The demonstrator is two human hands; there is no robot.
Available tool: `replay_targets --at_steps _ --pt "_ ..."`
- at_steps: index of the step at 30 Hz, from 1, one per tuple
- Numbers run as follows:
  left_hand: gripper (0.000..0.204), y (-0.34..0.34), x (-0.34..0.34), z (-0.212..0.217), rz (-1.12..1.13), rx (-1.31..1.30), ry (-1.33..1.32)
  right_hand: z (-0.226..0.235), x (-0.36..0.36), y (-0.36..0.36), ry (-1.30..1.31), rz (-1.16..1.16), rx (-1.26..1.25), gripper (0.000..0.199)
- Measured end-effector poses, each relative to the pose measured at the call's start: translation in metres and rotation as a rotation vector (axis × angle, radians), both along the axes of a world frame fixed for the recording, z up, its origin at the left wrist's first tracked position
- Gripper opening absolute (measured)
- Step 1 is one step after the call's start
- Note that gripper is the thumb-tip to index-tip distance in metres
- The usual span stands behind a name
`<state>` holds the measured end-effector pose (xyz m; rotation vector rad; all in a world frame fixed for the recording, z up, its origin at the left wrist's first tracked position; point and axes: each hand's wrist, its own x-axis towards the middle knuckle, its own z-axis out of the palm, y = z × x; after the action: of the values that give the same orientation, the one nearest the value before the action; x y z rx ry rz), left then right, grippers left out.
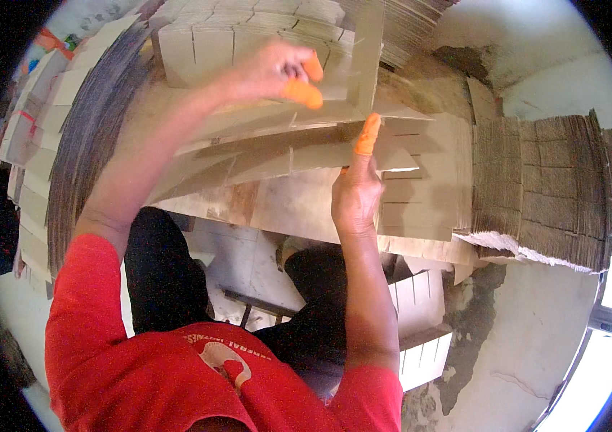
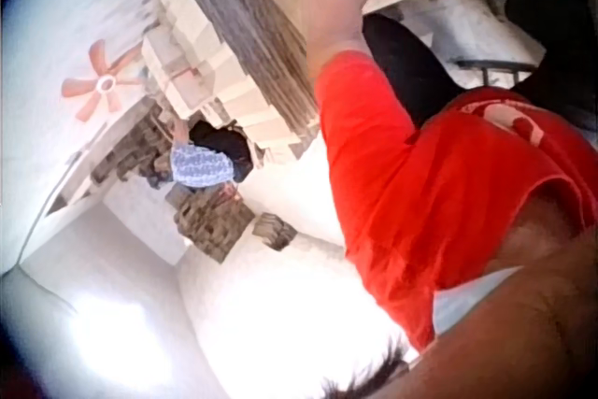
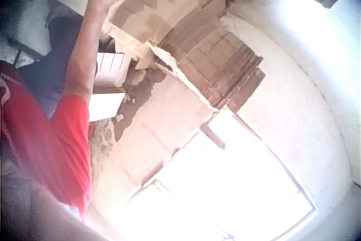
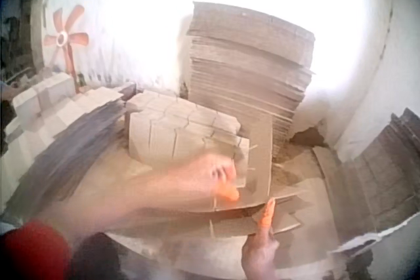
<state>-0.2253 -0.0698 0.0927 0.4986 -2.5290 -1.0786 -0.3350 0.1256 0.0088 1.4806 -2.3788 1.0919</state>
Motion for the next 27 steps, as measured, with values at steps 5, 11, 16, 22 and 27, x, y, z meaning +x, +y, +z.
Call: replay_targets --at_steps 5,11,16,22,27 --pt "0.051 -0.065 -0.013 -0.004 0.281 -0.613 -0.248 0.01 0.007 0.0 -0.062 0.025 -0.028 0.09" --pt "0.05 -0.091 -0.039 -0.068 0.318 -0.891 -0.356 0.004 0.01 0.001 -0.09 -0.004 -0.022 0.085" --pt "0.042 -0.111 -0.04 -0.087 0.304 -0.895 -0.129 0.004 0.008 0.0 -0.062 0.042 -0.11 0.085" --pt "0.029 -0.103 -0.029 -0.077 0.198 -0.719 -0.075 0.012 0.011 0.004 -0.166 -0.048 0.004 0.082" --pt "0.016 -0.082 -0.023 -0.063 0.09 -0.598 -0.126 0.009 0.01 0.003 -0.059 0.0 -0.074 0.083"
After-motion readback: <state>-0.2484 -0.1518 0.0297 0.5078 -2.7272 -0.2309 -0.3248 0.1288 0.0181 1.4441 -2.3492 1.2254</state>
